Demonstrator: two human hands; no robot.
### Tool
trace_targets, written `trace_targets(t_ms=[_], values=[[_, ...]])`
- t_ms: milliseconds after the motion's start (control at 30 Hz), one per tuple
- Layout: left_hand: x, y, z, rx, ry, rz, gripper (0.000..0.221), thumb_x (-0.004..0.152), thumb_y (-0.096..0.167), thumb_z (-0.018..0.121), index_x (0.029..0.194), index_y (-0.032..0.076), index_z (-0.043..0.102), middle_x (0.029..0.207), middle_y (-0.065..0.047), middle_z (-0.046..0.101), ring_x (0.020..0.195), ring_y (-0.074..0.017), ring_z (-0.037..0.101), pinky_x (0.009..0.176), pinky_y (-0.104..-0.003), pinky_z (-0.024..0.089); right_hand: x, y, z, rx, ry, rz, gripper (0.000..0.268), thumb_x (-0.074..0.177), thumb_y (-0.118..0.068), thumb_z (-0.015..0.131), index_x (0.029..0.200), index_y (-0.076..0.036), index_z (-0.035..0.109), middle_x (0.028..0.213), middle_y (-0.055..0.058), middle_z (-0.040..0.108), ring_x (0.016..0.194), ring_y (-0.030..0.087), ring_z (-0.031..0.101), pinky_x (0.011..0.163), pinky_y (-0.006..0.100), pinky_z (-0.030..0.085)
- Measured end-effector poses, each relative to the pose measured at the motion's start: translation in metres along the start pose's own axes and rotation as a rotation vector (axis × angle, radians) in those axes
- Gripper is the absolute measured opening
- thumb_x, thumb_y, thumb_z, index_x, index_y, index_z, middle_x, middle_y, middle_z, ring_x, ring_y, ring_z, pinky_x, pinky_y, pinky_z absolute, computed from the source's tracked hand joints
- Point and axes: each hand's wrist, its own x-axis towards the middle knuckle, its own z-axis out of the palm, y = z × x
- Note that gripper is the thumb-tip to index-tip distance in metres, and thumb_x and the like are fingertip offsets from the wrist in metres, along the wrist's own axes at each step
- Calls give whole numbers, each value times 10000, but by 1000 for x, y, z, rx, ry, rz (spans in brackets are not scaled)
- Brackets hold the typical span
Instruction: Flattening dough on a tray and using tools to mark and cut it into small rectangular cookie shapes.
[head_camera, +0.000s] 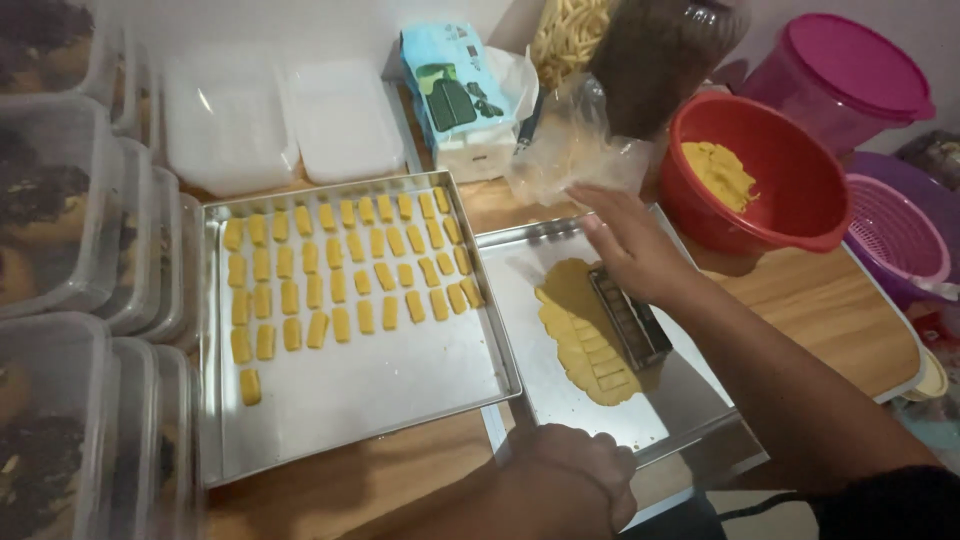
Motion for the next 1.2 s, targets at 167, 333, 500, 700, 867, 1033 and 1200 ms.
trace_targets(t_ms=[167, 333, 500, 700, 867, 1033, 1200], values=[[25, -6, 21, -16, 66, -21, 419, 770, 272, 595, 1188, 256, 618, 1217, 9, 645, 1143, -249, 624, 833, -500, 477, 37, 16, 23, -113, -50, -142, 691, 1019, -585, 143, 1639, -281, 180, 1731, 121, 13, 1574, 386, -59, 1187, 662, -50], [31, -5, 18, 13, 52, 39, 441, 867, 295, 540, 1284, 180, 629, 1321, -63, 640, 1196, -296, 627, 872, -519, 491, 42, 29, 31, -44, -106, -78, 740, 1000, -625, 72, 1653, -280, 109, 1751, 89, -19, 1588, 362, -147, 1191, 635, -91], [6, -2, 0, -27, 4, -2, 477, 858, 294, 541, 1331, 236, 575, 1321, -18, 600, 1214, -290, 586, 882, -520, 464, 44, 24, 33, 4, -80, -36, 868, 942, -703, 1, 1647, -210, 118, 1738, 123, 98, 1596, 351, -50, 1218, 594, -49], [-5, -3, -4, -55, 17, -2, 390, 820, 240, 595, 1209, 248, 630, 1238, 0, 643, 1158, -286, 621, 878, -463, 455, 30, 15, 26, 122, 16, 7, 806, 970, -686, 83, 1616, -232, 244, 1712, 148, 216, 1596, 367, 71, 1218, 623, 54], [12, -9, 11, -38, 86, 48, 342, 954, 282, 469, 1265, 183, 573, 1246, -38, 612, 1157, -329, 594, 842, -535, 458, 6, 19, 26, 57, 1, -12, 766, 1005, -631, 79, 1630, -197, 168, 1719, 140, 166, 1593, 375, 62, 1224, 615, 64], [70, -29, 73, 105, 659, 310, 328, 1008, 374, 462, 1023, 114, 662, 936, -83, 699, 730, -411, 690, 441, -600, 500, -32, 27, 30, -70, -25, -36, 760, 1041, -589, 95, 1642, -124, 116, 1726, 170, 115, 1597, 371, 37, 1247, 544, 41], [44, -18, 37, -11, 183, 133, 423, 1043, 368, 309, 1297, 126, 546, 1246, -83, 606, 1132, -376, 593, 715, -610, 501, -44, 6, 23, -14, -40, 52, 864, 991, -674, 95, 1640, -105, 44, 1730, 178, 88, 1585, 412, 62, 1226, 588, 61]])
